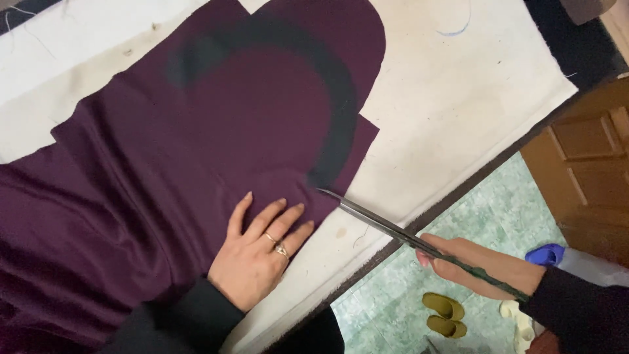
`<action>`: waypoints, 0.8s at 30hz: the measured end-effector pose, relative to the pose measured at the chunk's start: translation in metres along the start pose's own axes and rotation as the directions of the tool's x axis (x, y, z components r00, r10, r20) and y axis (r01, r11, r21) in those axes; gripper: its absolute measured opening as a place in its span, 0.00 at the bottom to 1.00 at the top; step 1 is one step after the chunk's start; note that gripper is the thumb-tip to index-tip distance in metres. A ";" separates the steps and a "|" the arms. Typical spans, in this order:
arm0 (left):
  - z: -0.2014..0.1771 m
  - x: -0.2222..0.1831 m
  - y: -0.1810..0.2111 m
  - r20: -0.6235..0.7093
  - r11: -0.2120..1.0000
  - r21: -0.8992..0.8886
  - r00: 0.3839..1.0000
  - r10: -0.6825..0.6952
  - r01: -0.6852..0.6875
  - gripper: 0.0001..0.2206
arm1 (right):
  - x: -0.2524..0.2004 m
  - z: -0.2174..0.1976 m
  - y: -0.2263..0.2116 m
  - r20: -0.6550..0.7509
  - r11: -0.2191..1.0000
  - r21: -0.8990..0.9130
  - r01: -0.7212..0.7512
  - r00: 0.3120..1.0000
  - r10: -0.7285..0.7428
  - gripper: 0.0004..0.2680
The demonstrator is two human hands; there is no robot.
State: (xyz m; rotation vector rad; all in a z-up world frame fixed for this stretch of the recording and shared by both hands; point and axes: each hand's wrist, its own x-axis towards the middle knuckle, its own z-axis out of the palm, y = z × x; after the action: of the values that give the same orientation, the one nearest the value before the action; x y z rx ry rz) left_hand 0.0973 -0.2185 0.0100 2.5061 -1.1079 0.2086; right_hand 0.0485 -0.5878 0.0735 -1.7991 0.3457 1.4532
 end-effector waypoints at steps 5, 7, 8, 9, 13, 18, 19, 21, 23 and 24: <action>0.001 -0.002 0.007 0.023 0.987 -0.137 0.996 0.085 -0.081 0.20 | -0.004 0.002 -0.026 0.074 0.970 -0.040 0.239 0.969 -0.235 0.12; 0.002 -0.001 0.013 0.014 0.981 -0.173 0.995 0.096 -0.092 0.19 | 0.001 0.001 -0.011 0.030 0.974 -0.113 0.198 0.980 -0.196 0.12; 0.002 -0.002 0.016 0.005 0.973 -0.208 0.994 0.106 -0.103 0.17 | 0.003 0.001 -0.003 -0.016 0.971 -0.184 0.154 0.987 -0.159 0.12; 0.002 -0.002 0.015 0.005 0.972 -0.210 0.994 0.106 -0.102 0.17 | 0.002 0.000 -0.003 -0.016 0.971 -0.183 0.152 0.987 -0.158 0.12; 0.002 -0.001 0.013 0.001 0.969 -0.213 0.992 0.126 -0.123 0.16 | -0.001 0.001 -0.010 -0.026 0.984 -0.153 0.089 0.995 -0.094 0.12; 0.003 -0.002 0.012 -0.004 0.967 -0.228 0.993 0.117 -0.115 0.18 | -0.004 0.004 -0.024 0.006 0.987 -0.091 0.130 0.991 -0.130 0.11; 0.003 -0.002 0.012 -0.002 0.968 -0.225 0.993 0.114 -0.112 0.17 | -0.003 0.005 -0.023 -0.014 0.981 -0.140 0.135 0.990 -0.138 0.11; 0.003 -0.002 0.012 0.000 0.969 -0.221 0.994 0.110 -0.108 0.17 | -0.002 0.006 -0.022 -0.033 0.972 -0.189 0.138 0.989 -0.147 0.12; 0.002 -0.001 0.012 -0.005 0.967 -0.227 0.993 0.118 -0.116 0.17 | -0.001 0.007 -0.020 -0.047 0.975 -0.202 0.088 0.994 -0.099 0.12; 0.001 -0.001 0.012 -0.005 0.967 -0.226 0.993 0.118 -0.116 0.17 | -0.002 0.008 -0.022 -0.047 0.975 -0.202 0.088 0.994 -0.099 0.12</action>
State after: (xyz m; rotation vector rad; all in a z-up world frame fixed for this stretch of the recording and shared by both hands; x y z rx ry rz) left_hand 0.0872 -0.2258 0.0118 2.2459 -1.2117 0.0973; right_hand 0.0565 -0.5684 0.0832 -1.9918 0.1444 1.4144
